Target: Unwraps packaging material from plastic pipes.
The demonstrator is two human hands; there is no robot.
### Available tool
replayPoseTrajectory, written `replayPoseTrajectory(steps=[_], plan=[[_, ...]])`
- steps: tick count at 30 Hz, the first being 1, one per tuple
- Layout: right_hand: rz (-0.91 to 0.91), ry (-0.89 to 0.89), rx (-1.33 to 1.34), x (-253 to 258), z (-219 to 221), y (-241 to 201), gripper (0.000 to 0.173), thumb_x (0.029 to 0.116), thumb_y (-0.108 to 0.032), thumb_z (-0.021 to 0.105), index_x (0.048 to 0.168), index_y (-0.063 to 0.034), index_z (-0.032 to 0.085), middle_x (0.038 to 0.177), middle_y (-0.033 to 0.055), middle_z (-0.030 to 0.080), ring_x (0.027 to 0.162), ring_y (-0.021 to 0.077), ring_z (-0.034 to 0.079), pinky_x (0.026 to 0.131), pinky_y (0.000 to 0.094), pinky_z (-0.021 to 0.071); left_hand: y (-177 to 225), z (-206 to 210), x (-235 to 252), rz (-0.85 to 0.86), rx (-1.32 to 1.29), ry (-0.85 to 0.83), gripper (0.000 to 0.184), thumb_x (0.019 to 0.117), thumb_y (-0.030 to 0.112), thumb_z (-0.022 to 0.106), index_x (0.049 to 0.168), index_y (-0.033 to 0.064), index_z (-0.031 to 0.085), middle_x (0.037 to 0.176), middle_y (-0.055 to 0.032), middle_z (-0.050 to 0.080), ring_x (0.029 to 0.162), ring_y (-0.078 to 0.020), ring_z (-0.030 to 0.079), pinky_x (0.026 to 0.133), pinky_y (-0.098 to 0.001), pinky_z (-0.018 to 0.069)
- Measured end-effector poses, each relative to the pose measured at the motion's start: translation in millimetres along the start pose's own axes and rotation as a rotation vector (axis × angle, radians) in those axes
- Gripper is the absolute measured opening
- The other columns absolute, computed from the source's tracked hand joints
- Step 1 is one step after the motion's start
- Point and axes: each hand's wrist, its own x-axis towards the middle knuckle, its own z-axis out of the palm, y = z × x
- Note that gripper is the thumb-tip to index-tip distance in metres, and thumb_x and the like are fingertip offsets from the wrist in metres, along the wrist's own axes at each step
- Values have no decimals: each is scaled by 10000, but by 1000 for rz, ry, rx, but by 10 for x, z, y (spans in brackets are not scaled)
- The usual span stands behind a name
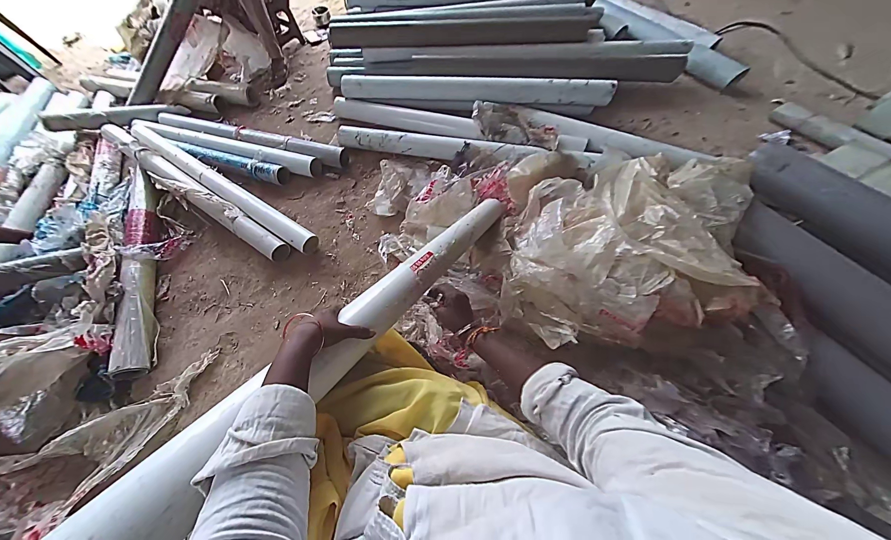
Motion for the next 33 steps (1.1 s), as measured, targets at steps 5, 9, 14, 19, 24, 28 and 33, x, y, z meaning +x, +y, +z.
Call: replayPoseTrajectory(steps=[5,9,14,19,24,28,33], plan=[[54,-13,53,248,-173,-175,327,914,47,653,1238,40,695,1240,261,687,1142,410,667,1022,552,491,33,-56,-62,-5,17,-8,763,886,522,751,1453,75,505,1362,-243,581,1291,-379,540,1090,-594,379],[215,-73,158,299,-287,-209,303,1027,-12,539,1313,23,633,1085,256,696,785,324,684,779,475,566,52,-63,-105,-27,12,-15,770,892,528,741,1467,81,490,1365,-236,577,1283,-367,545,1085,-583,388],[307,-119,137,238,-550,-195,227,994,-75,659,1206,5,681,959,186,703,631,217,605,650,395,532,142,5,-178,-33,100,6,844,879,543,750,1510,79,436,1412,-255,547,1346,-395,502,1115,-601,357],[388,-133,99,155,-759,-157,420,1006,-375,677,1005,45,682,788,152,643,643,225,577,698,418,513,70,-45,-237,3,88,-25,784,901,507,742,1495,81,459,1418,-235,546,1334,-364,514,1120,-566,365],[315,-288,-71,187,-740,40,501,963,-130,706,1442,-65,572,1307,255,646,1195,422,628,1025,595,471,-144,-103,-304,-27,-55,-88,730,934,429,731,1503,79,438,1400,-235,548,1283,-342,543,1090,-530,405],[329,-277,-77,263,-484,127,348,943,-169,730,1271,-59,689,1213,229,696,1158,408,651,1021,596,479,-250,-80,-245,-37,-80,-95,742,921,453,737,1505,110,434,1356,-217,575,1219,-319,582,1047,-520,447],[256,-162,42,276,-276,-80,370,1005,-325,679,1090,34,707,1072,255,701,1049,418,667,934,597,493,-147,-24,-258,-26,-32,-69,785,909,459,751,1509,81,415,1374,-238,564,1260,-350,562,1080,-540,419]])
